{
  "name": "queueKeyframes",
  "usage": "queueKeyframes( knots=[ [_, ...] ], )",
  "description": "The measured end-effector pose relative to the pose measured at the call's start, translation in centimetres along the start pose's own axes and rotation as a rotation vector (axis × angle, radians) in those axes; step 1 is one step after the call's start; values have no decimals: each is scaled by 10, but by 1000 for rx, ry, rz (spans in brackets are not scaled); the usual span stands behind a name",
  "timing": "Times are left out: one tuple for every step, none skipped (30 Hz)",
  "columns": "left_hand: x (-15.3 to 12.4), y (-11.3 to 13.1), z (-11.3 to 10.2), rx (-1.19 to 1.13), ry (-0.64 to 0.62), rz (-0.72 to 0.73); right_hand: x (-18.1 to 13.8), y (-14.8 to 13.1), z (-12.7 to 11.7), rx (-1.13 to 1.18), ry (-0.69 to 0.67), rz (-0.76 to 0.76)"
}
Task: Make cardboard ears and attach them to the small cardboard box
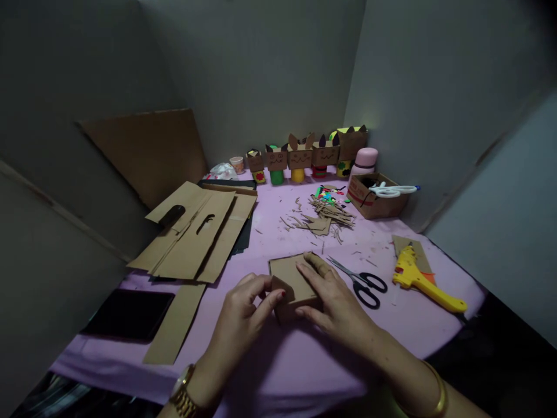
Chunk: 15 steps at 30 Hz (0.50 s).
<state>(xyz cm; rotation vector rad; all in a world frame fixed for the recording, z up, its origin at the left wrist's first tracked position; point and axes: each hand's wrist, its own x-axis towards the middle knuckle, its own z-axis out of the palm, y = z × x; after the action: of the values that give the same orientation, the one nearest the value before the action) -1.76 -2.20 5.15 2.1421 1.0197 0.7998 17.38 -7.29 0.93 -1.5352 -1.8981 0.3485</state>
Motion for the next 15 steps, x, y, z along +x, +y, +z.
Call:
queueKeyframes(
  knots=[
    [0, 0, 0, 31, -10, 22, 0, 0, 0, -4, -6, 2],
    [0, 0, -1, 55, -19, 38, 0, -1, 0, -9, -11, 3],
    [-1, -1, -1, 73, -23, 50, 0, -1, 0, -14, -15, 4],
    [0, -1, -1, 88, -22, 58, 1, -1, 0, -16, -14, 5],
    [0, -1, -1, 96, -15, 63, 1, -1, -1, -16, -11, 6],
    [0, -2, 0, 100, -4, 66, 1, -1, -1, -14, -7, 5],
    [0, -2, 0, 100, 8, 68, 1, -1, -1, -12, -4, 4],
    [0, -2, 1, 96, 16, 68, 1, -1, -1, -10, 0, 4],
    [0, -2, 1, 86, 19, 64, 1, -1, -1, -11, 4, 2],
    [-1, -2, 2, 73, 18, 60, 1, -2, -2, -14, 8, -3],
    [-1, -2, 2, 62, 19, 56, 1, -3, -3, -18, 18, -14],
    [-2, -2, 2, 52, 18, 50, 1, -4, -4, -20, 34, -30],
    [-2, -2, 3, 45, 15, 45, 1, -6, -6, -16, 55, -48],
    [-2, -2, 3, 39, 15, 43, 2, -9, -8, -5, 75, -71],
    [-3, -1, 3, 35, 19, 43, 4, -12, -10, 9, 89, -96]
  ],
)
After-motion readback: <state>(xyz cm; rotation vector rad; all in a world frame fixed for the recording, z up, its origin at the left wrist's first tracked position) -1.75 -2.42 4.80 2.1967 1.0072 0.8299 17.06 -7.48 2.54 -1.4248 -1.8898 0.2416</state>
